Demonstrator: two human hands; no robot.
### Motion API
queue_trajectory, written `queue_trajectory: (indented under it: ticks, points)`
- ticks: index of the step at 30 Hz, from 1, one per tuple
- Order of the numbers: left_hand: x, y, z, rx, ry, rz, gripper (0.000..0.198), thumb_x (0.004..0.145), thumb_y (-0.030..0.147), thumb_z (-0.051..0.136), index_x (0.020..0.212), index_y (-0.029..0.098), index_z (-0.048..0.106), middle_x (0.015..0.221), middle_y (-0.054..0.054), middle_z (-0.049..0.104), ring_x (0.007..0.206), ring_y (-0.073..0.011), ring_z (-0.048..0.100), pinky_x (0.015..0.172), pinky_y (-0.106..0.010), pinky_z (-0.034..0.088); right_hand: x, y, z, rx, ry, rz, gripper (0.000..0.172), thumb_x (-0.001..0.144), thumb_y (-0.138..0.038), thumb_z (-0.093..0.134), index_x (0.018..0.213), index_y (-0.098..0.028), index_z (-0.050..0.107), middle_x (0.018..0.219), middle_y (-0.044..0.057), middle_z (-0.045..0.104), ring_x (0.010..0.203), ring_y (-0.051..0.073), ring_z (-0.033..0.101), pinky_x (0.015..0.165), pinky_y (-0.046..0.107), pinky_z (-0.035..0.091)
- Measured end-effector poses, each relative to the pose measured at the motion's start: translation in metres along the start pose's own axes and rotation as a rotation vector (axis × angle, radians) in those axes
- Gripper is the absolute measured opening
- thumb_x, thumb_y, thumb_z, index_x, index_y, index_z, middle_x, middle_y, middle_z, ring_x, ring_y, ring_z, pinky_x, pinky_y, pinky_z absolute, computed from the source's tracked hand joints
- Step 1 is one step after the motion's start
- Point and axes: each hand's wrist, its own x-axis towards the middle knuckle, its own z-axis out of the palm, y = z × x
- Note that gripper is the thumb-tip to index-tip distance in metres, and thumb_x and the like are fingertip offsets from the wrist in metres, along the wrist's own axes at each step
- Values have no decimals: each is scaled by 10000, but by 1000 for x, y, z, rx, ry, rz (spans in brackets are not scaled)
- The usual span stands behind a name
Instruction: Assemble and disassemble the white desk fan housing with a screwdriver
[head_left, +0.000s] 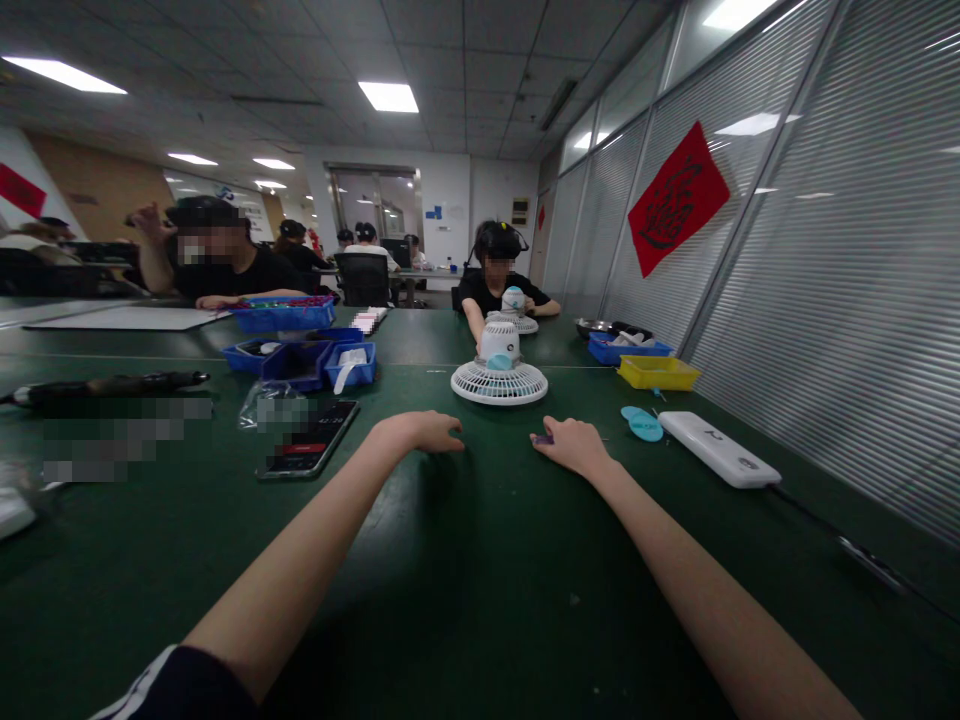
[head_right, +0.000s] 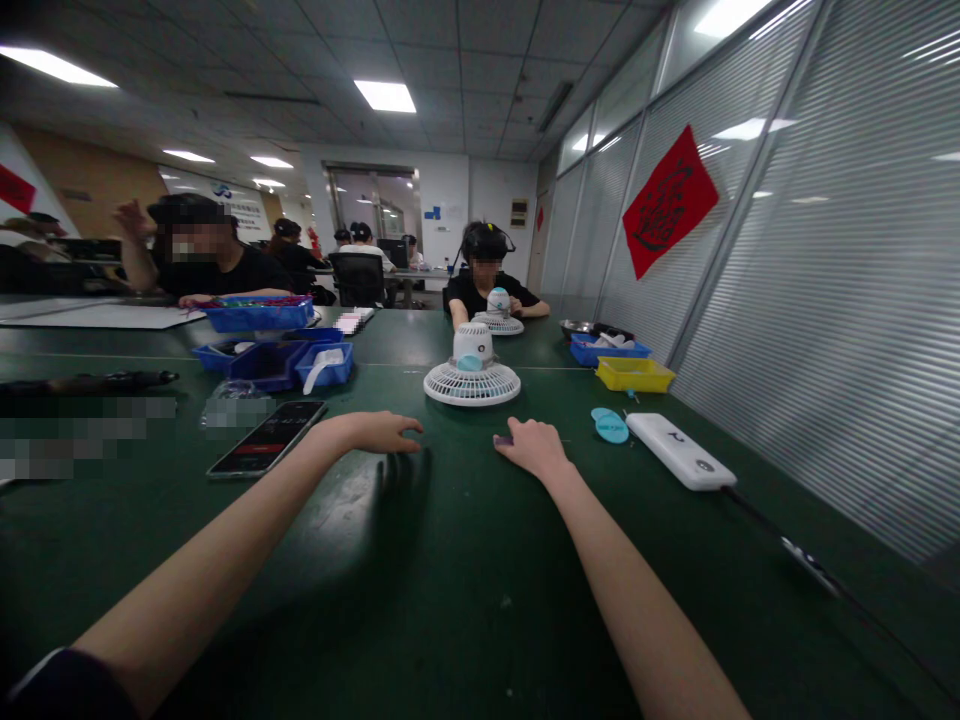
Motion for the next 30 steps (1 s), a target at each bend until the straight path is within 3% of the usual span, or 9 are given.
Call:
queue_trajectory:
  ticks: [4, 6, 9, 13, 16, 22, 30]
  points:
    - [16, -3, 17, -358, 84, 10, 225, 607, 192, 736, 828, 201, 693, 981, -91, 712, 1135, -338, 565, 1010, -397, 380, 1, 0, 2, -34, 2, 14, 412, 920, -466, 386, 1043, -133, 595, 958, 160, 680, 885, 254, 662, 683, 319, 485]
    - [25, -1, 30, -581, 116, 1, 317, 670, 177, 696, 984, 204, 659, 1013, -76, 700, 1093, -278, 591, 964, -342, 432, 1, 0, 3, -52, 16, 18, 409, 923, -456, 379, 1051, -133, 595, 959, 161, 683, 889, 261, 663, 694, 328, 484]
    - [41, 5, 46, -942, 155, -68, 416, 830, 197, 540, 1240, 146, 502, 1161, -147, 630, 1031, -219, 627, 845, -284, 505, 1, 0, 3, -57, 17, 18, 405, 929, -445, 371, 1064, -135, 593, 970, 164, 686, 895, 258, 666, 702, 327, 482]
    - [65, 14, 51, -1331, 196, -222, 434, 940, 249, 367, 1357, 133, 337, 1198, -200, 573, 930, -189, 662, 714, -267, 543, 0, 0, 2, -51, 22, 12, 395, 930, -436, 374, 1073, -142, 595, 971, 155, 688, 889, 249, 666, 696, 320, 484]
    - [83, 17, 49, -1491, 266, -292, 383, 962, 311, 384, 1316, 165, 403, 1172, -136, 581, 907, -172, 642, 714, -301, 548, 0, 1, 2, -23, 28, -3, 382, 928, -425, 389, 1071, -137, 596, 957, 142, 689, 854, 230, 665, 679, 305, 490]
    - [103, 18, 48, -1517, 394, -315, 343, 899, 340, 548, 1189, 157, 533, 1152, -84, 584, 953, -185, 608, 796, -380, 539, 2, 2, 4, 2, 24, -1, 338, 921, -403, 424, 1048, -144, 599, 961, 131, 680, 844, 216, 659, 676, 294, 498]
    - [103, 7, 51, -1117, 414, -265, 348, 899, 345, 547, 1190, 155, 533, 1148, -85, 588, 955, -188, 610, 801, -386, 537, 1, 3, 5, 11, 27, -11, 321, 930, -393, 421, 1036, -150, 603, 968, 136, 685, 845, 218, 667, 666, 291, 495]
